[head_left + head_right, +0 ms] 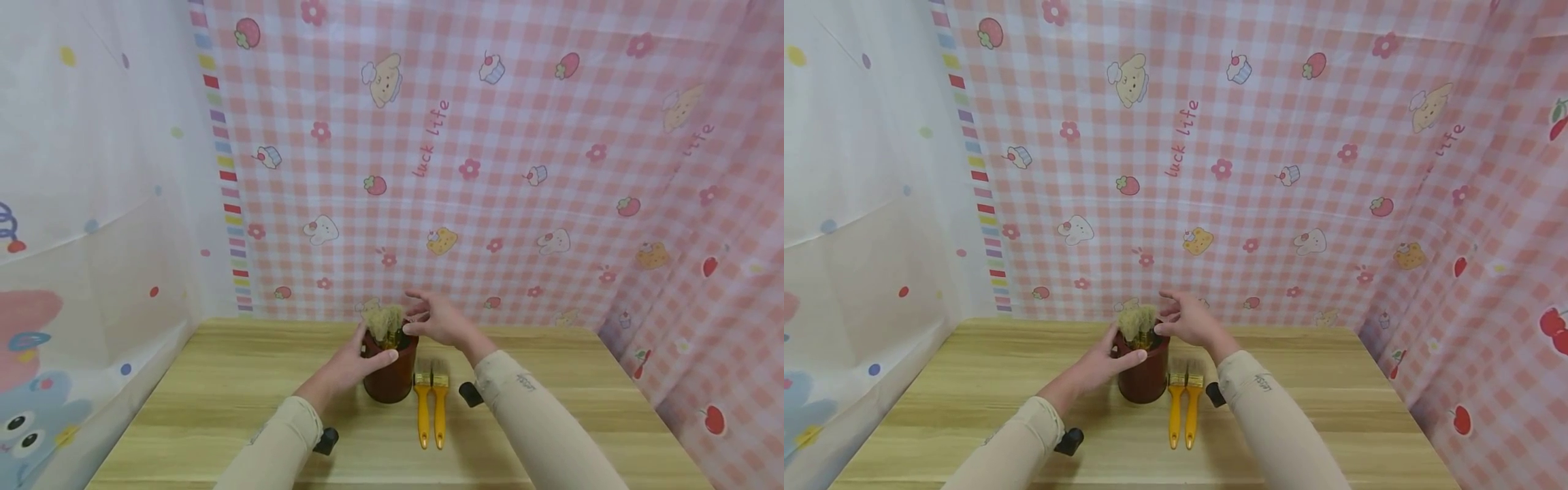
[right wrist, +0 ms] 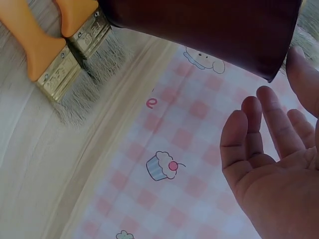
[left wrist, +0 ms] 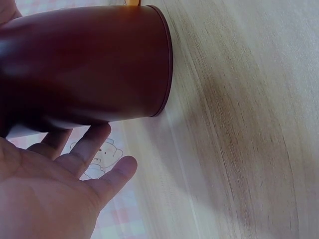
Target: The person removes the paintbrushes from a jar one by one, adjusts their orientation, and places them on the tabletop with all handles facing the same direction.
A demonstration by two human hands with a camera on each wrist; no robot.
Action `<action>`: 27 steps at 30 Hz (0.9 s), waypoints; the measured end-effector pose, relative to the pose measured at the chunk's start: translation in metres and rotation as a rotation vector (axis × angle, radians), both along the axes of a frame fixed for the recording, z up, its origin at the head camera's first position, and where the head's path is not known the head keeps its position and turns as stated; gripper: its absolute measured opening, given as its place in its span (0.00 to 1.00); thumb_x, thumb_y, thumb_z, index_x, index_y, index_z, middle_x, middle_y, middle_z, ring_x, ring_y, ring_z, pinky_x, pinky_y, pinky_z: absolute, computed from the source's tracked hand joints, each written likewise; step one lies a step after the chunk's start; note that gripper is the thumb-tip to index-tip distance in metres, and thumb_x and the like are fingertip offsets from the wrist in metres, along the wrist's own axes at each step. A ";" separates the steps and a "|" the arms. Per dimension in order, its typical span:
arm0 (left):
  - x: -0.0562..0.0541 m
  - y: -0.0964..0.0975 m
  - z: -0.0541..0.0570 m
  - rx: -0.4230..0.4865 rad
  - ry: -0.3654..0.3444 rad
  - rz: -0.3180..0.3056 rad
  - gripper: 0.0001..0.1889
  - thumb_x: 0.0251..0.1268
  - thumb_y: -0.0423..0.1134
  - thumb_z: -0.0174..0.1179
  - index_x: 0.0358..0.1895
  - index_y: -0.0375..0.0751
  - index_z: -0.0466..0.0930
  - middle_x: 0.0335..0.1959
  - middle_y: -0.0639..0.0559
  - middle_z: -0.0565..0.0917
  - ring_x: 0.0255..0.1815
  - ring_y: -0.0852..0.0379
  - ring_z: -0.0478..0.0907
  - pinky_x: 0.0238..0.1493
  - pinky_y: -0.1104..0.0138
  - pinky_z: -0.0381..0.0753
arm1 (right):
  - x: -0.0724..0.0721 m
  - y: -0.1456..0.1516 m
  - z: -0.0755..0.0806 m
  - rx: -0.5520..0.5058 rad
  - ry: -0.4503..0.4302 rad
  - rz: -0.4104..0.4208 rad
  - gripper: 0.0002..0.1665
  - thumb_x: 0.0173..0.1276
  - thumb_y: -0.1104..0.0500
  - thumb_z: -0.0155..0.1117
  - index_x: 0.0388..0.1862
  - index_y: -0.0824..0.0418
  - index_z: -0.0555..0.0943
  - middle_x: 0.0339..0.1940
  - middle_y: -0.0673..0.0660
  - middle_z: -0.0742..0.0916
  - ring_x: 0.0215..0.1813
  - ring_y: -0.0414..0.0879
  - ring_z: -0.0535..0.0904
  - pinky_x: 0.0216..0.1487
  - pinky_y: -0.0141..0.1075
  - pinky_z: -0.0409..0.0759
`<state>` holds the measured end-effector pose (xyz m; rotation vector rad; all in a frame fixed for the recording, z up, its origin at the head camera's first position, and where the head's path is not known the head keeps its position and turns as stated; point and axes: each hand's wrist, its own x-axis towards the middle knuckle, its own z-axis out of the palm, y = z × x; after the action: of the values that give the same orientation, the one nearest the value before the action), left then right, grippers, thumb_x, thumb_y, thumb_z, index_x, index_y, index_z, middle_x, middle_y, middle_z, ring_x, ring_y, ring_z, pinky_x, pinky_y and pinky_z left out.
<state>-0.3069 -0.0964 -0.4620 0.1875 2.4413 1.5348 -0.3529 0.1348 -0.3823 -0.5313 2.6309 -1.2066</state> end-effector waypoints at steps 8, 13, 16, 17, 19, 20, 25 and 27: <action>0.000 0.001 0.000 0.011 0.001 -0.011 0.61 0.67 0.72 0.65 0.90 0.57 0.34 0.90 0.38 0.51 0.87 0.33 0.55 0.81 0.34 0.61 | -0.003 -0.005 -0.008 -0.037 0.000 -0.008 0.46 0.75 0.60 0.73 0.87 0.43 0.64 0.76 0.61 0.81 0.74 0.59 0.79 0.69 0.56 0.83; 0.001 0.002 0.000 0.015 0.024 -0.023 0.60 0.69 0.70 0.65 0.90 0.56 0.35 0.88 0.37 0.56 0.86 0.34 0.58 0.81 0.35 0.63 | -0.005 -0.010 -0.012 -0.050 0.018 0.010 0.47 0.73 0.61 0.75 0.85 0.41 0.66 0.76 0.61 0.81 0.74 0.60 0.79 0.69 0.57 0.83; 0.001 0.001 0.001 0.025 0.029 -0.023 0.59 0.70 0.69 0.65 0.90 0.57 0.35 0.86 0.37 0.59 0.86 0.35 0.60 0.81 0.35 0.64 | -0.006 -0.012 -0.013 -0.053 0.055 0.031 0.46 0.72 0.60 0.76 0.84 0.40 0.68 0.69 0.61 0.85 0.69 0.57 0.81 0.64 0.54 0.86; 0.001 0.001 0.001 0.027 0.029 -0.023 0.59 0.70 0.70 0.65 0.90 0.57 0.35 0.86 0.37 0.60 0.85 0.35 0.61 0.81 0.35 0.64 | -0.006 -0.012 -0.013 -0.053 0.067 0.037 0.46 0.72 0.60 0.76 0.84 0.40 0.68 0.65 0.61 0.86 0.66 0.56 0.82 0.62 0.52 0.86; 0.001 0.001 0.001 0.027 0.031 -0.022 0.60 0.69 0.70 0.66 0.90 0.57 0.35 0.86 0.37 0.59 0.85 0.35 0.60 0.81 0.35 0.63 | -0.005 -0.013 -0.014 -0.059 0.079 0.048 0.46 0.71 0.59 0.77 0.84 0.40 0.69 0.58 0.60 0.88 0.61 0.55 0.84 0.58 0.51 0.87; 0.001 0.001 0.001 0.027 0.033 -0.024 0.60 0.68 0.71 0.65 0.90 0.57 0.35 0.86 0.36 0.59 0.85 0.35 0.60 0.80 0.35 0.64 | -0.004 -0.014 -0.014 -0.058 0.082 0.048 0.46 0.71 0.58 0.78 0.83 0.39 0.70 0.56 0.59 0.88 0.60 0.54 0.84 0.57 0.50 0.87; 0.001 -0.001 0.000 0.015 0.016 -0.019 0.63 0.64 0.75 0.65 0.90 0.57 0.35 0.88 0.36 0.55 0.87 0.33 0.57 0.81 0.34 0.62 | 0.000 -0.017 -0.016 0.031 0.128 0.043 0.43 0.70 0.55 0.79 0.81 0.37 0.73 0.50 0.53 0.88 0.54 0.50 0.84 0.53 0.48 0.85; 0.000 -0.002 -0.001 0.018 0.006 -0.015 0.64 0.63 0.76 0.65 0.90 0.58 0.34 0.89 0.37 0.53 0.87 0.33 0.56 0.81 0.34 0.62 | 0.002 -0.019 -0.017 0.088 0.162 0.048 0.43 0.70 0.55 0.79 0.80 0.38 0.74 0.49 0.51 0.89 0.51 0.48 0.85 0.49 0.46 0.86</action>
<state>-0.3068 -0.0984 -0.4625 0.2131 2.4262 1.5524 -0.3507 0.1154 -0.3993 -0.6992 2.7723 -1.0702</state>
